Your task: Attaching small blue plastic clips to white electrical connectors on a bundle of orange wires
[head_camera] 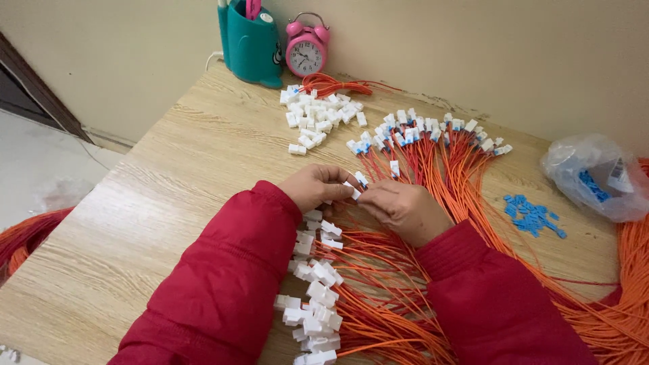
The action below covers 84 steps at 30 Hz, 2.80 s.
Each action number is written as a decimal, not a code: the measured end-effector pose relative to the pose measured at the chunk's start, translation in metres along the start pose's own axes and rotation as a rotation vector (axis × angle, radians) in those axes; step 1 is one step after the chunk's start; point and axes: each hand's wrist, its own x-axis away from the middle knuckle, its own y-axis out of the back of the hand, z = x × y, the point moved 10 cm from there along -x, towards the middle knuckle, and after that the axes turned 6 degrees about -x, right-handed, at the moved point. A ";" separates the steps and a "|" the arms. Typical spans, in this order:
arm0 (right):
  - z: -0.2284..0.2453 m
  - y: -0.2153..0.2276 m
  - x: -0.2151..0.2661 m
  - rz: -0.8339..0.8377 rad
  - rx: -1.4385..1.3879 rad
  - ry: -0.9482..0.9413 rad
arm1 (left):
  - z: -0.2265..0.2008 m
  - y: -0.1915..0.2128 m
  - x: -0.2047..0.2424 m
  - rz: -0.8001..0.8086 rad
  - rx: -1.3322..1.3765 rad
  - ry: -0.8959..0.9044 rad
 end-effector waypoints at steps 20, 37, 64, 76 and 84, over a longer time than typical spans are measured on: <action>-0.053 -0.015 0.018 -0.240 -0.753 -0.732 | 0.002 -0.001 -0.002 0.016 -0.023 -0.014; -0.092 0.014 0.030 -0.284 -0.281 -0.752 | 0.009 0.019 0.006 -0.151 0.159 0.072; -0.237 0.174 0.303 -0.017 0.194 -1.585 | -0.005 0.013 0.010 -0.234 -0.033 0.147; -0.229 0.187 0.241 -0.324 0.182 -1.123 | 0.010 0.017 0.001 -0.194 0.165 0.129; -0.055 0.052 0.037 -0.466 -0.996 -0.842 | 0.028 0.014 -0.014 -0.030 0.262 0.078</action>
